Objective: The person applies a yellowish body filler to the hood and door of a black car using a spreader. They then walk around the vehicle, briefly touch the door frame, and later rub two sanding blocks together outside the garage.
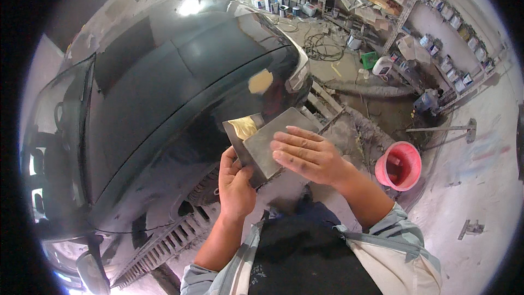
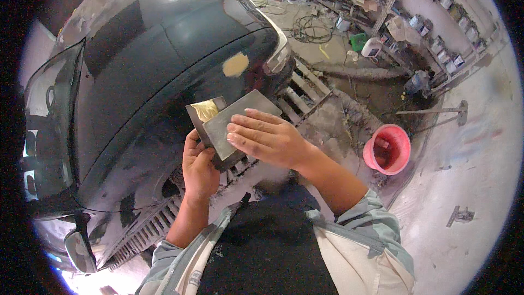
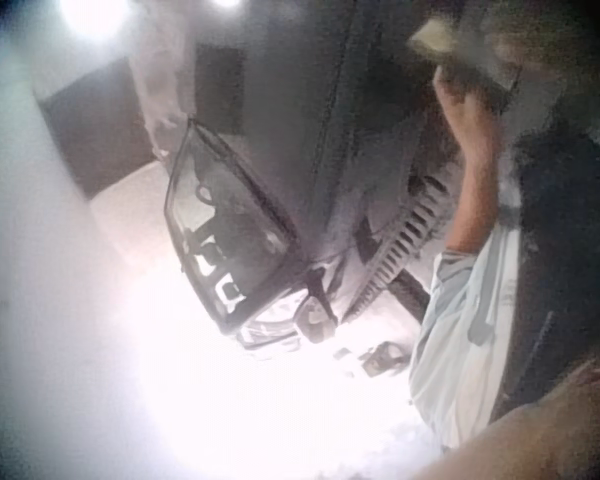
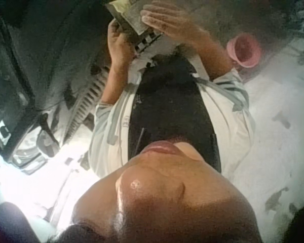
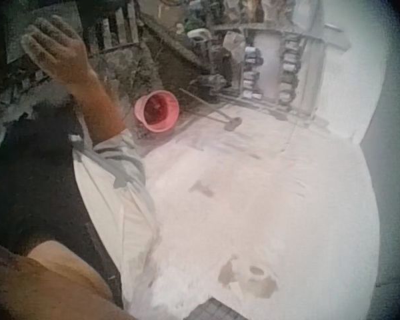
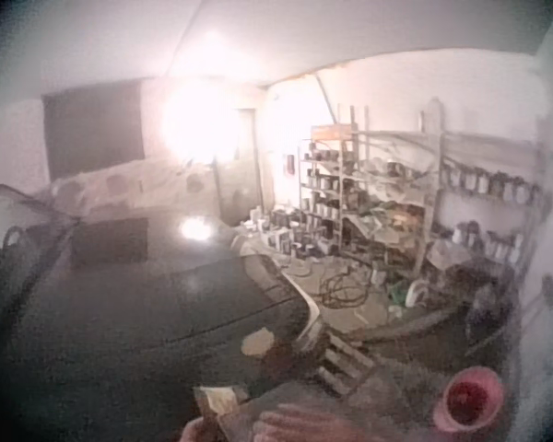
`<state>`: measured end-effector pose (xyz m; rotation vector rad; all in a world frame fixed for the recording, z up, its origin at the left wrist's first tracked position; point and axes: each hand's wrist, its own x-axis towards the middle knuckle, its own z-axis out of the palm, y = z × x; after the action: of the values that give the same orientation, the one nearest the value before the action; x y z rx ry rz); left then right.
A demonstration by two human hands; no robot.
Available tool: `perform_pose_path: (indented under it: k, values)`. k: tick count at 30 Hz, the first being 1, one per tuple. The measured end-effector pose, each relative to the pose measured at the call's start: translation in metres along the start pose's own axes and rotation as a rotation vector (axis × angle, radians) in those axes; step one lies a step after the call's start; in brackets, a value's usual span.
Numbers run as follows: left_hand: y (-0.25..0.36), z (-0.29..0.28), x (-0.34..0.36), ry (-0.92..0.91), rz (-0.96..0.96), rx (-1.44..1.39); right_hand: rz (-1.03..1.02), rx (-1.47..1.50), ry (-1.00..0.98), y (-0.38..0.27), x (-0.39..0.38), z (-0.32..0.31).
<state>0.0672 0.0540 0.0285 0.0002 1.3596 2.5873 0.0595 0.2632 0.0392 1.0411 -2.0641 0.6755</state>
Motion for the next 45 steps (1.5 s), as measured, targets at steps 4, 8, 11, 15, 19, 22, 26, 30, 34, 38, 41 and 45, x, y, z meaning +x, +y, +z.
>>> perform_pose_path:
  k: [4, 8, 11, 15, 19, 22, 26, 30, 34, 38, 41, 45]
  values:
    - [-0.015, 0.02, 0.01, -0.069, 0.014, 0.054, 0.02, 0.06, -0.036, 0.015, -0.026, 0.002]
    - [-0.035, 0.005, 0.016, -0.016, 0.27, 0.573, 0.258, 0.325, -0.007, 0.038, -0.055, 0.006]
    - [-0.031, 0.01, 0.019, 0.08, 0.389, 0.87, 0.782, 0.502, 0.132, 0.058, -0.083, 0.003]
    - [-0.029, 0.002, 0.021, 0.097, 0.184, 0.428, 1.174, 1.142, 0.735, 0.096, -0.089, 0.004]
    - [-0.054, -0.022, 0.0, 0.176, -0.018, 0.134, 1.392, 1.496, 0.677, 0.115, -0.138, 0.036]
    - [-0.073, -0.038, -0.013, 0.26, -0.126, 0.131, 1.447, 1.429, 0.441, 0.103, -0.127, 0.06]
    - [-0.098, -0.065, -0.02, 0.293, -0.228, 0.117, 1.34, 1.373, 0.645, 0.117, -0.106, 0.061]
    - [-0.113, -0.085, -0.027, 0.329, -0.3, 0.102, 1.115, 1.153, 0.558, 0.135, -0.094, 0.064]
    - [-0.132, -0.108, -0.031, 0.32, -0.431, 0.191, 1.06, 0.773, 0.335, 0.136, -0.07, 0.058]
    - [-0.144, -0.123, -0.032, 0.325, -0.488, 0.26, 0.829, 0.512, 0.206, 0.149, -0.057, 0.069]
    - [-0.165, -0.142, -0.039, 0.301, -0.449, 0.224, 0.564, 0.253, 0.054, 0.167, -0.045, 0.068]
    - [-0.184, -0.162, -0.041, 0.269, -0.535, 0.256, 0.468, 0.076, -0.013, 0.181, -0.035, 0.067]
